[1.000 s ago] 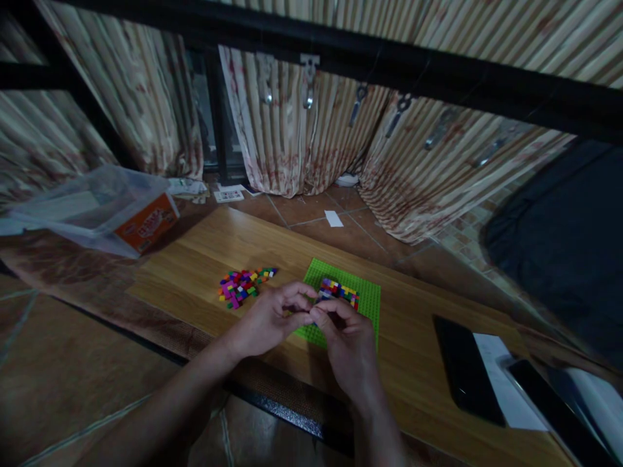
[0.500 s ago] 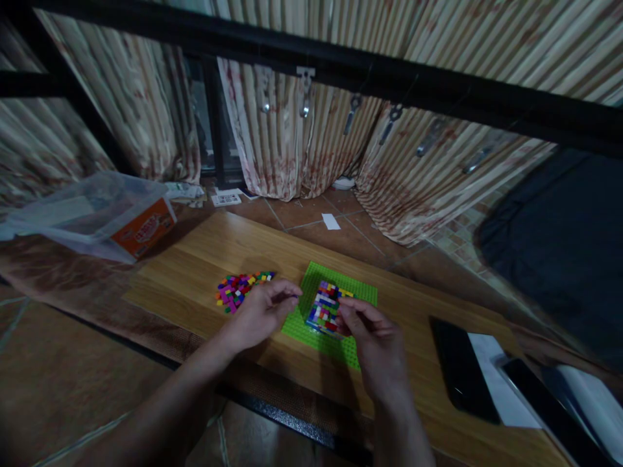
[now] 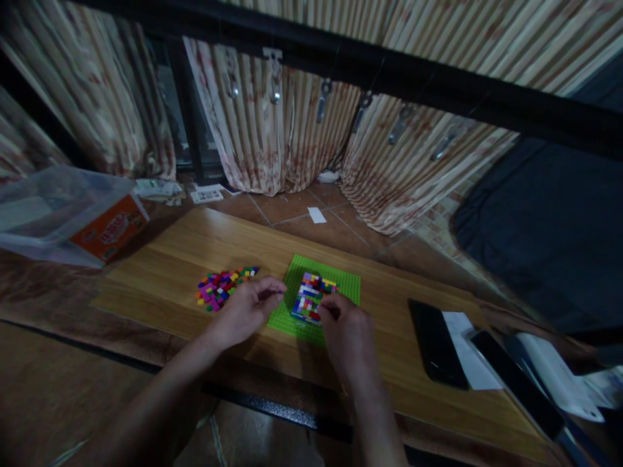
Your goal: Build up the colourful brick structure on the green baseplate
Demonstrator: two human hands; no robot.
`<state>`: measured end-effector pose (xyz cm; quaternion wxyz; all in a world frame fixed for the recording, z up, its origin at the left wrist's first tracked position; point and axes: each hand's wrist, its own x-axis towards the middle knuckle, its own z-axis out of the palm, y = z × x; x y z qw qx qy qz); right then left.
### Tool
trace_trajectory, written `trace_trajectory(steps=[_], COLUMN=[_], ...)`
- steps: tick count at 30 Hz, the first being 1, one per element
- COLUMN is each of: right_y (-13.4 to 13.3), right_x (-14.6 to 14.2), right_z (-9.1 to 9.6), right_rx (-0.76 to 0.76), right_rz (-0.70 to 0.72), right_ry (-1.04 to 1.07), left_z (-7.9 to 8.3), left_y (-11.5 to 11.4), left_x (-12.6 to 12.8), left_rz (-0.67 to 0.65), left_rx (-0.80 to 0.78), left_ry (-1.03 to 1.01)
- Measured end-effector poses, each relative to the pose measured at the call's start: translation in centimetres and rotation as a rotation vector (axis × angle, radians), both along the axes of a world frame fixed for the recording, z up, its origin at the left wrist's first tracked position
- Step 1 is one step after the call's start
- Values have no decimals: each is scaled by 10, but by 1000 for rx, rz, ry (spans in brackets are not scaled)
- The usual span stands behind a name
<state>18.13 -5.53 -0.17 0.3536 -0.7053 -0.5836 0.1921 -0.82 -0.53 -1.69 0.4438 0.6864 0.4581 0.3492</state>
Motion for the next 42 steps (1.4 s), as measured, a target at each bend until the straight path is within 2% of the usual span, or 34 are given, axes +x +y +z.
trace_trajectory(steps=[4, 11, 26, 42], right_y=[0, 0, -1, -4], right_x=[-7, -10, -9, -11], right_z=[1, -4, -7, 1], right_rx=[53, 154, 94, 8], right_rz=[6, 17, 40, 40], right_ry=[-123, -148, -149, -381], left_z=[1, 1, 3, 6], left_y=[-1, 0, -1, -2], left_x=[0, 0, 0, -2], left_rz=[-3, -5, -4, -1], left_rx=[16, 45, 102, 105], left_ry=[17, 33, 93, 114])
